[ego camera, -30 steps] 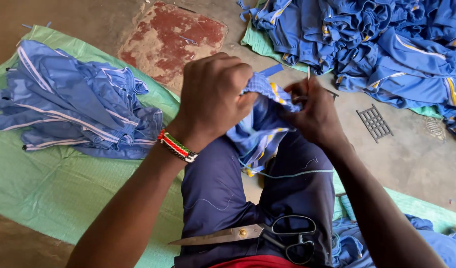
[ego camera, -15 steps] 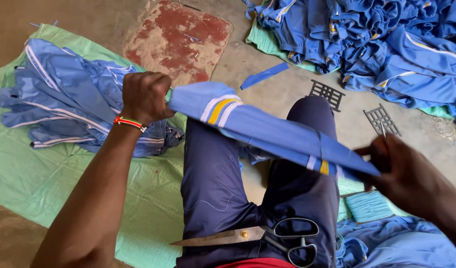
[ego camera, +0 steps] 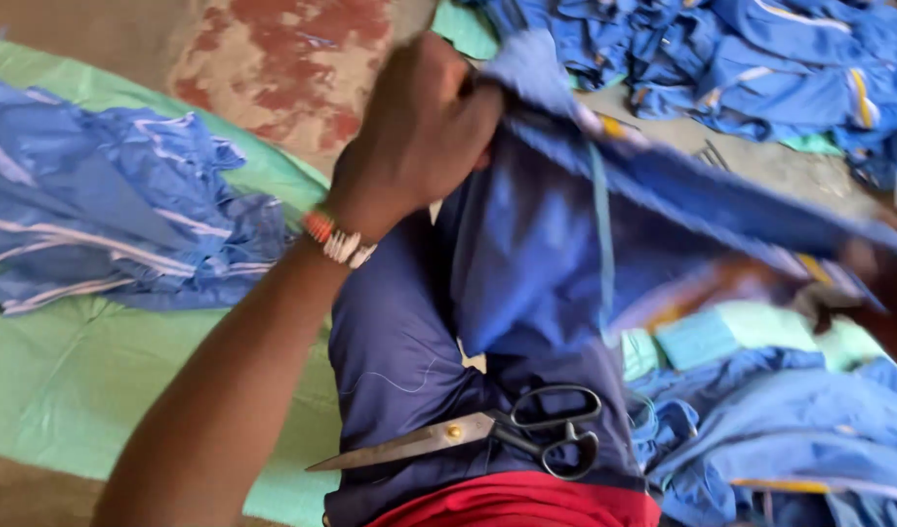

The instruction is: Threading drawstrings through the waistbands of athletic shorts and cutting the excess string with scissors.

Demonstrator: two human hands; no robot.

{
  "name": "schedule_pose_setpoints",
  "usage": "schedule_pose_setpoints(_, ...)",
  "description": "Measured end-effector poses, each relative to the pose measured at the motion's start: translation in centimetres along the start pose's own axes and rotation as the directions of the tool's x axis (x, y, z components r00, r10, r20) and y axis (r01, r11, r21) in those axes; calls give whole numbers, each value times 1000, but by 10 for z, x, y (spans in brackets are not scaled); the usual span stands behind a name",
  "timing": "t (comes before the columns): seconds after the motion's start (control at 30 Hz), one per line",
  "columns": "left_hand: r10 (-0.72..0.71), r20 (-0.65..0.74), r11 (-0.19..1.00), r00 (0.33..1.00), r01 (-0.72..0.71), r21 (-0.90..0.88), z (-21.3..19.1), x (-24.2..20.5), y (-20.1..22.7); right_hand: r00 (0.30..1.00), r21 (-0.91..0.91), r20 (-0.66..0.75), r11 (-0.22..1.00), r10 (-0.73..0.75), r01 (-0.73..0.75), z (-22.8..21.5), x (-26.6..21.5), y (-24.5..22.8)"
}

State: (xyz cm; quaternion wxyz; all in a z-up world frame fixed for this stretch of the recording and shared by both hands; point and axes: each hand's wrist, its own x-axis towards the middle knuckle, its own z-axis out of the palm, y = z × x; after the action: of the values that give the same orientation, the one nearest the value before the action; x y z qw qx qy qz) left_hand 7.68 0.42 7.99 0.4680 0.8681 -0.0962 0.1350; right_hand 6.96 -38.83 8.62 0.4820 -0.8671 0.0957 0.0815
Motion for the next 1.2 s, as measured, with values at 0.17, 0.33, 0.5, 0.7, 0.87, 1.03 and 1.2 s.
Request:
schedule_pose_setpoints(0.17, -486, 744, 167, 458, 884, -436, 90, 19, -49, 973, 285, -219, 949, -76, 138, 56, -27, 75)
schedule_pose_setpoints(0.33, -422, 775, 212, 470, 882, -420, 120, -10, -46, 970, 105, 69, 968, -235, 227, 141, -54, 60)
schedule_pose_setpoints(0.5, -474, 670, 285, 571, 819, -497, 112, -25, -52, 975, 206, 46, 957, -218, 204, 151, -26, 77)
schedule_pose_setpoints(0.7, -434, 680, 308, 591, 806, -505, 103, -54, -29, 874, -184, 174, 857, -454, 482, 168, -88, 0)
schedule_pose_setpoints(0.87, -382, 675, 185, 631, 768, -614, 57, -82, -68, 776, -297, 370, 727, -511, 619, 153, -121, -23)
schedule_pose_setpoints(1.03, -317, 553, 175, 771, 620, -765, 13, -124, -65, 525, -290, 845, 742, -98, 604, 154, -145, 13)
schedule_pose_setpoints(1.2, -311, 515, 103, 799, 567, -818, -3, -158, -57, 373, -265, 927, 642, -36, 719, 172, -150, 8)
